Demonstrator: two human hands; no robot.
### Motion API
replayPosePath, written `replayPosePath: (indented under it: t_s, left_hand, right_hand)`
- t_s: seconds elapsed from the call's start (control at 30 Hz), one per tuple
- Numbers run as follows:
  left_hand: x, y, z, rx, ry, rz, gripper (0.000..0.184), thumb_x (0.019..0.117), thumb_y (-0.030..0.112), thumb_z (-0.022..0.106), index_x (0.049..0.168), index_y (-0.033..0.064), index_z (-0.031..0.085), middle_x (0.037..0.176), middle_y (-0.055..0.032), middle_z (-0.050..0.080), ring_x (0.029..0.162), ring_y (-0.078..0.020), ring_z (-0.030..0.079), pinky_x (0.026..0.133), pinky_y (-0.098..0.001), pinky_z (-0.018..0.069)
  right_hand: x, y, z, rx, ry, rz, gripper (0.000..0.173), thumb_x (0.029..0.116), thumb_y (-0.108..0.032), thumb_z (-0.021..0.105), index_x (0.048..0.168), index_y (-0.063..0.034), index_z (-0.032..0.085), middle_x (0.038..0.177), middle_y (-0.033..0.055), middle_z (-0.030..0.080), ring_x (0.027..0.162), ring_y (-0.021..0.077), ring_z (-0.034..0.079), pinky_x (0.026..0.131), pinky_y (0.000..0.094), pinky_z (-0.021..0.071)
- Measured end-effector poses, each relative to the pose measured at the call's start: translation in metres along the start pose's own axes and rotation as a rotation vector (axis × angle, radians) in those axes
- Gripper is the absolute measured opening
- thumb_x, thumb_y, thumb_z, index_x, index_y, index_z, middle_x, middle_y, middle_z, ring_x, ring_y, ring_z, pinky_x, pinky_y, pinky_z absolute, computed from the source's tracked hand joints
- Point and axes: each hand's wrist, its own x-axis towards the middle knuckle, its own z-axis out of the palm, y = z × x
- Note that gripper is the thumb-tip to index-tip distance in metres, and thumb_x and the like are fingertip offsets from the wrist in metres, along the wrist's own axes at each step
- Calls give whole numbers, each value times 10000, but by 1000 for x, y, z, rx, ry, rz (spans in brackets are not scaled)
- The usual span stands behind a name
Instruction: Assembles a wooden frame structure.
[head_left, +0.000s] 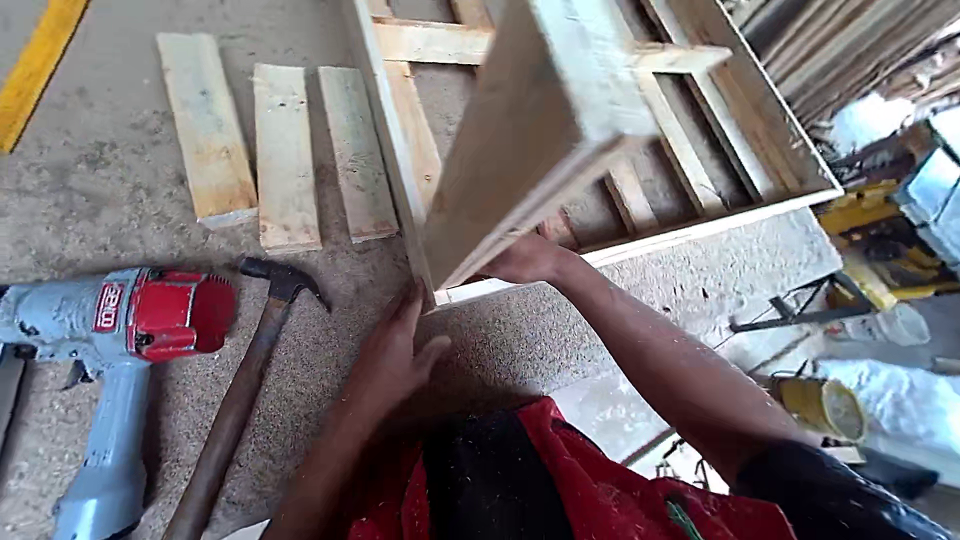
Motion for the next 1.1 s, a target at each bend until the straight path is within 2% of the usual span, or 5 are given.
replayPosePath:
  t_s: [0.17, 0.37, 0.57, 0.93, 1.1]
  left_hand:
    - [-28, -1, 13, 128, -14, -37, 621, 951, 437, 710, 1469, 129, 559, 1351, -106, 632, 1149, -252, 671, 949, -491, 589]
    - [-59, -42, 69, 126, 108, -100, 443, 936, 388, 719, 1287, 117, 714, 1328, -85, 680, 1273, -218, 618, 1105, -417, 497]
    - [-56, -49, 110, 249, 489, -108, 215, 884, 368, 751, 978, 183, 805, 1118, -6, 737, 1125, -184, 663, 998, -405, 538]
    - [-58, -26, 104, 375, 584, -42, 128, 857, 309, 786, 903, 190, 789, 1087, -10, 728, 1076, -185, 663, 933, -408, 564]
    - [-39, -83, 116, 388, 638, 53, 221, 928, 357, 737, 917, 147, 808, 1027, -87, 760, 1028, -221, 704, 954, -396, 557]
  right_hand:
    - [-10, 17, 3, 452, 25, -111, 845, 838, 32, 736, 1554, 2, 289, 1486, 167, 531, 1328, 255, 581, 1102, 406, 525]
    - [-4, 17, 10, 218, -94, -109, 1359, 605, -273, 998, 1633, -113, 125, 1548, 168, 475, 1380, 275, 534, 1121, 465, 487]
    - [8, 10, 10, -103, -43, -41, 1288, 602, -423, 979, 1608, -187, 210, 1216, 118, 697, 1072, 289, 705, 902, 537, 582]
    - [21, 30, 15, 106, -4, -49, 1017, 838, -511, 812, 1635, -221, 252, 1447, 99, 592, 1293, 254, 602, 1081, 494, 495]
    - [34, 41, 7, 112, 91, -138, 1152, 729, -486, 890, 1607, -75, 266, 1447, 153, 582, 1324, 273, 582, 1120, 466, 477]
